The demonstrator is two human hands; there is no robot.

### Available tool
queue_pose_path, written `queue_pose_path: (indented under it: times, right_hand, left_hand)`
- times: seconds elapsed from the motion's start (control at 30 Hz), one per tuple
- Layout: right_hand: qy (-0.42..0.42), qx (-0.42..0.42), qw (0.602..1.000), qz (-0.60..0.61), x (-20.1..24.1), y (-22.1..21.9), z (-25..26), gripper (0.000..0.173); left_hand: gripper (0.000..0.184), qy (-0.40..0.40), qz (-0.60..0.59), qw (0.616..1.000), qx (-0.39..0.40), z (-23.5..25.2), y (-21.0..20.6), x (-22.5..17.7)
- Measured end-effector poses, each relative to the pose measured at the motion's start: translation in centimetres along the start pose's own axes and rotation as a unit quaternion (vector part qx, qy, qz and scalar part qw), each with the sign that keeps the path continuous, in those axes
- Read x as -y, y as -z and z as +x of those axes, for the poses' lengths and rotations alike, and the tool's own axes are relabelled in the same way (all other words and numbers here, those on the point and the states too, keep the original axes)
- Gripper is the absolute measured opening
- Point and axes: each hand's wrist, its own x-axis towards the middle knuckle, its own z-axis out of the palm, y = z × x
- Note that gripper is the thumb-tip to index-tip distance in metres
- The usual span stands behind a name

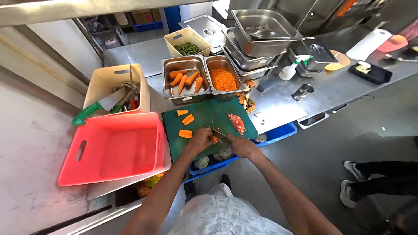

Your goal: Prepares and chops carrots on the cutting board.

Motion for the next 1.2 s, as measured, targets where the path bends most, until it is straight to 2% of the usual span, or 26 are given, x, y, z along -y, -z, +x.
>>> queue_pose_path:
  times: [0.07,0.2,0.3,0.37,0.43,0.53,0.77,0.83,0.97,1.07,1.2]
  right_hand:
    - [-0.002,0.007,1.000,-0.006,0.1,0.2,-0.6,0.037]
    - [0.000,0.008,0.999,0.049,1.2,-3.4,2.3,0.046]
    - [0.016,0.021,0.999,0.022,1.1,-1.1,1.6,0.046]
    - [0.020,0.016,1.000,0.000,0.4,0.8,0.5,0.037]
    - [0.010,0.017,1.000,0.001,0.1,0.5,0.0,0.034]
    - [-0.015,0.026,0.998,0.059,1.6,-3.1,1.7,0.056]
    - [-0.002,-0.001,0.997,0.074,1.8,-4.1,2.7,0.050]
    - [-0.006,-0.001,0.997,0.072,1.8,-4.2,2.6,0.050]
    - [-0.008,0.001,0.998,0.062,2.0,-4.0,2.5,0.048]
    - [-0.011,-0.008,1.000,0.012,2.1,-2.2,1.1,0.044]
    - [-0.015,-0.005,0.999,-0.034,2.3,0.4,-1.3,0.039]
  left_hand:
    - [0.014,0.008,-0.005,1.000,-0.009,-0.3,-0.3,0.0]
    - [0.012,-0.015,-0.006,0.999,-0.038,-0.6,-0.7,0.5]
    - [0.013,-0.012,-0.009,0.999,-0.038,-0.7,-0.7,0.6]
    - [0.015,-0.011,-0.007,0.999,-0.035,-0.6,-0.5,0.6]
    - [0.013,-0.017,-0.013,0.999,-0.045,-1.0,-0.7,0.5]
    - [0.010,-0.041,-0.017,0.997,-0.070,-1.2,-1.2,0.9]
    - [0.018,-0.044,-0.023,0.994,-0.096,-2.1,-1.3,1.5]
    - [0.019,-0.034,-0.016,0.996,-0.087,-2.5,-1.1,1.5]
    - [0.010,-0.034,0.017,0.999,-0.032,-2.0,-0.7,1.5]
    - [0.011,-0.028,0.034,0.999,0.022,-1.1,0.2,1.1]
    - [0.007,-0.021,0.023,0.999,0.021,-1.3,0.6,0.6]
